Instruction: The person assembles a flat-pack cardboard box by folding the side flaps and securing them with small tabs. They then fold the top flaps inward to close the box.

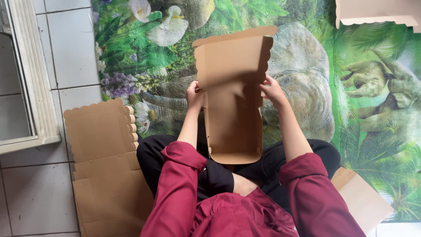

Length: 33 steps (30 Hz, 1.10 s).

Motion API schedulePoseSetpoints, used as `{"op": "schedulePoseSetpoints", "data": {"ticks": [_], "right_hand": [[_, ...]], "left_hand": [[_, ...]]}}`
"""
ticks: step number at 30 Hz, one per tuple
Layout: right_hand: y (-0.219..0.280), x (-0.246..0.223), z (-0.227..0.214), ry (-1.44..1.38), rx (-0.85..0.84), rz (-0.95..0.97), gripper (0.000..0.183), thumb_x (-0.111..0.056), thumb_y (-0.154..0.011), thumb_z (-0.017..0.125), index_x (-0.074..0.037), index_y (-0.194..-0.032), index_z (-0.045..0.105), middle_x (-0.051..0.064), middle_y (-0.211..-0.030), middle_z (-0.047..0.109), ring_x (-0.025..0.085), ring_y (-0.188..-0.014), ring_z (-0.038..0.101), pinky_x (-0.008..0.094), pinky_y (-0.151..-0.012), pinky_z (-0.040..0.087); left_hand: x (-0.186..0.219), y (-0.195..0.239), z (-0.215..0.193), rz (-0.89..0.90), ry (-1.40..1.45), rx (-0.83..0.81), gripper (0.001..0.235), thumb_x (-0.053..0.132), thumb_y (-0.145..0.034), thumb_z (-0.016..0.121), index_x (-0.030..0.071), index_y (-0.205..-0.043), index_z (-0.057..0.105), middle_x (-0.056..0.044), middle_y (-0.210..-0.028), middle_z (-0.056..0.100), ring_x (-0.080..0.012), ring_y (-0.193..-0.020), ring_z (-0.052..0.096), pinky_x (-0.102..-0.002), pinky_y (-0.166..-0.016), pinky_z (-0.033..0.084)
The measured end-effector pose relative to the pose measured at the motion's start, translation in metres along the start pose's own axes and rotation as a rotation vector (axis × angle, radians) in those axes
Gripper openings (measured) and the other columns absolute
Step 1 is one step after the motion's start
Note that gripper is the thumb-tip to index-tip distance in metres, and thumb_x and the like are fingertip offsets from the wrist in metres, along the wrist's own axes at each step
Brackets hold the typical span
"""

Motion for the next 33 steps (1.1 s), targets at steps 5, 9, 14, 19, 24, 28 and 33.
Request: {"op": "schedulePoseSetpoints", "data": {"ticks": [5,9,14,19,24,28,33], "right_hand": [[0.022,0.024,-0.005,0.011,0.017,0.164,0.062,-0.025,-0.083,0.075,-0.004,-0.133,0.045,0.020,-0.112,0.060,0.030,-0.093,0.066,0.044,-0.076,0.057],[0.058,0.004,0.011,0.014,-0.033,0.080,0.041,-0.030,-0.093,0.060,0.003,-0.117,0.061,0.022,-0.108,0.065,0.028,-0.103,0.062,0.042,-0.086,0.051],[0.043,0.041,0.033,0.561,-0.106,-0.123,0.031,-0.031,-0.096,0.048,-0.018,-0.119,0.066,0.009,-0.117,0.064,0.037,-0.112,0.057,0.051,-0.097,0.044],[0.027,0.066,0.040,0.682,-0.092,-0.170,0.032,-0.028,-0.093,0.052,-0.024,-0.122,0.064,-0.001,-0.131,0.056,0.028,-0.119,0.053,0.044,-0.099,0.045],[0.046,0.045,0.047,0.746,-0.128,-0.215,0.043,-0.027,-0.086,0.062,-0.018,-0.128,0.060,0.004,-0.135,0.054,0.029,-0.124,0.051,0.045,-0.102,0.043],[0.042,0.051,0.047,0.764,-0.145,-0.228,0.047,-0.027,-0.085,0.063,-0.017,-0.131,0.057,0.005,-0.138,0.051,0.030,-0.126,0.048,0.046,-0.102,0.043],[0.016,0.092,0.042,0.741,-0.081,-0.300,0.046,-0.022,-0.080,0.064,-0.026,-0.126,0.060,-0.002,-0.135,0.055,0.027,-0.120,0.053,0.049,-0.101,0.044]], "left_hand": [[-0.009,-0.009,0.004,0.140,-0.051,0.005,0.021,-0.001,-0.075,0.049,0.015,-0.083,0.062,-0.003,-0.077,0.068,-0.0144,-0.077,0.068,-0.029,-0.071,0.052],[-0.011,-0.007,0.007,0.162,0.002,0.030,0.022,-0.003,-0.076,0.051,0.012,-0.085,0.063,-0.003,-0.078,0.068,-0.0120,-0.073,0.064,-0.028,-0.072,0.052],[0.001,-0.001,0.010,0.145,-0.099,0.011,0.028,0.003,-0.083,0.059,0.007,-0.111,0.062,-0.016,-0.106,0.065,-0.0294,-0.102,0.062,-0.040,-0.090,0.050],[-0.050,-0.010,0.001,-0.028,-0.250,-0.009,0.066,0.035,-0.083,0.071,0.021,-0.141,0.042,-0.011,-0.117,0.066,-0.0276,-0.114,0.060,-0.041,-0.099,0.048],[-0.030,0.027,-0.002,0.091,-0.291,-0.005,0.026,0.008,-0.082,0.064,0.005,-0.107,0.068,-0.014,-0.097,0.072,-0.0262,-0.093,0.069,-0.035,-0.079,0.057],[-0.012,0.057,0.022,0.188,-0.419,-0.141,0.036,0.017,-0.085,0.065,0.010,-0.120,0.064,-0.016,-0.113,0.066,-0.0330,-0.106,0.063,-0.040,-0.089,0.054],[-0.055,0.047,0.054,0.362,-1.021,-0.262,0.049,0.009,-0.086,0.060,0.012,-0.135,0.053,-0.012,-0.140,0.050,-0.0268,-0.121,0.056,-0.048,-0.105,0.040]]}}
Point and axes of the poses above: each hand's wrist, its own y-axis away from the middle knuckle, its own z-axis out of the palm, x = y × z, the point moved 6 cm from there along -y, towards the middle knuckle
